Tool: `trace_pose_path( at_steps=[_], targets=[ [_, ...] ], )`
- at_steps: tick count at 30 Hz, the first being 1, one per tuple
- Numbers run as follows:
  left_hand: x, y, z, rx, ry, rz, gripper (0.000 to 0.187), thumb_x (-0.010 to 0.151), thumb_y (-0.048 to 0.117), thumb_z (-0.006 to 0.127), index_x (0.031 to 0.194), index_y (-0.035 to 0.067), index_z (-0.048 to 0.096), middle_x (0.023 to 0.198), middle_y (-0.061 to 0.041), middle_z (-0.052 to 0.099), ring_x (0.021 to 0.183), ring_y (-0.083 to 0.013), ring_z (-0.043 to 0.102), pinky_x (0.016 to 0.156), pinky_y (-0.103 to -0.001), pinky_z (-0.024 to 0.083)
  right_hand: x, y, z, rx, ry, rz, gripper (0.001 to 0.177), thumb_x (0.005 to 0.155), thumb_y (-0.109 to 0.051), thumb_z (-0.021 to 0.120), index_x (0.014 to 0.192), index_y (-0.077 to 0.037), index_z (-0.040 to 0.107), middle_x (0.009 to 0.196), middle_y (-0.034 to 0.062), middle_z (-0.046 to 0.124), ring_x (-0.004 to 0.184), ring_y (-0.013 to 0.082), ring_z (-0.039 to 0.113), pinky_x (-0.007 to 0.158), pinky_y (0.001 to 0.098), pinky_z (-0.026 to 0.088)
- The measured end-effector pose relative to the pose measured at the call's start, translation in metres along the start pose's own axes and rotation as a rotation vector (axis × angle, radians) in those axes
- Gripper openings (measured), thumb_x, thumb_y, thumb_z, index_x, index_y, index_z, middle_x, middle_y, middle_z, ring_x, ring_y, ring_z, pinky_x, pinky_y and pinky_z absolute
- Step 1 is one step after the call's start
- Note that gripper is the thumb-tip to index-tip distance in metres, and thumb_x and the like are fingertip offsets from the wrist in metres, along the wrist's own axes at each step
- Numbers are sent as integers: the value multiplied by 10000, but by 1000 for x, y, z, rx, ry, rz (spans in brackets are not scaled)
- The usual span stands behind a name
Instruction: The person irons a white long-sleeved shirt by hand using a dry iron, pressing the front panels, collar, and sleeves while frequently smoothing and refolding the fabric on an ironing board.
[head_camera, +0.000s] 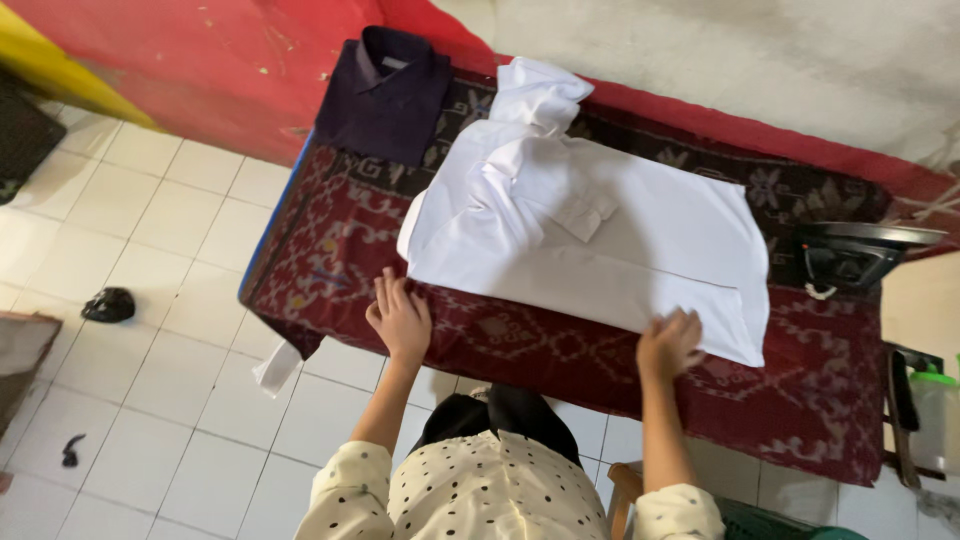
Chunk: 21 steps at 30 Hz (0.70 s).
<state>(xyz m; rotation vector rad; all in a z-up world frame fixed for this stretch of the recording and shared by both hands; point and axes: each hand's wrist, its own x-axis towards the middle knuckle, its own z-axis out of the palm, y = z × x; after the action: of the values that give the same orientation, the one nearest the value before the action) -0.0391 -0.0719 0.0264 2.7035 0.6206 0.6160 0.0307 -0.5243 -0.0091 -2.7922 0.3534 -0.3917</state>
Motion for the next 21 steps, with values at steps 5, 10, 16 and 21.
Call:
trace_pose_path(
  at_steps=[5, 10, 16, 21],
  targets=[
    [20, 79, 31, -154, -255, 411, 445, 961, 111, 501, 1394, 19, 542, 1524, -147, 462, 1431, -341, 427, 1184, -494, 323, -1, -71, 36, 108, 70, -340, 500, 961, -164, 626, 1424, -10, 514, 1545, 197, 436, 1495, 391, 365, 1187, 644, 250],
    [11, 156, 83, -89, -376, 681, 588, 971, 203, 486, 1528, 37, 400, 1669, -128, 318, 1582, -321, 229, 1288, -455, 192, 4, -131, 53, 163, -108, -424, 569, 963, -189, 601, 1493, -37, 458, 1600, 190, 391, 1512, 365, 328, 1200, 601, 223],
    [-1, 171, 102, 142, -545, 678, 667, 1028, 380, 367, 1604, 81, 212, 1698, -91, 142, 1561, -270, 128, 1243, -484, 127, 27, -63, 41, 119, -79, -330, 600, 1023, -313, 571, 1565, -117, 407, 1645, 144, 360, 1525, 334, 316, 1196, 606, 270],
    [1, 170, 94, 140, -522, 684, 647, 1052, 371, 338, 1627, 96, 225, 1725, -77, 134, 1585, -259, 134, 1270, -478, 142, 46, 77, -1, 30, -92, -179, 705, 1012, -473, 553, 1602, -158, 329, 1684, 117, 280, 1553, 331, 252, 1197, 655, 207]
  ],
)
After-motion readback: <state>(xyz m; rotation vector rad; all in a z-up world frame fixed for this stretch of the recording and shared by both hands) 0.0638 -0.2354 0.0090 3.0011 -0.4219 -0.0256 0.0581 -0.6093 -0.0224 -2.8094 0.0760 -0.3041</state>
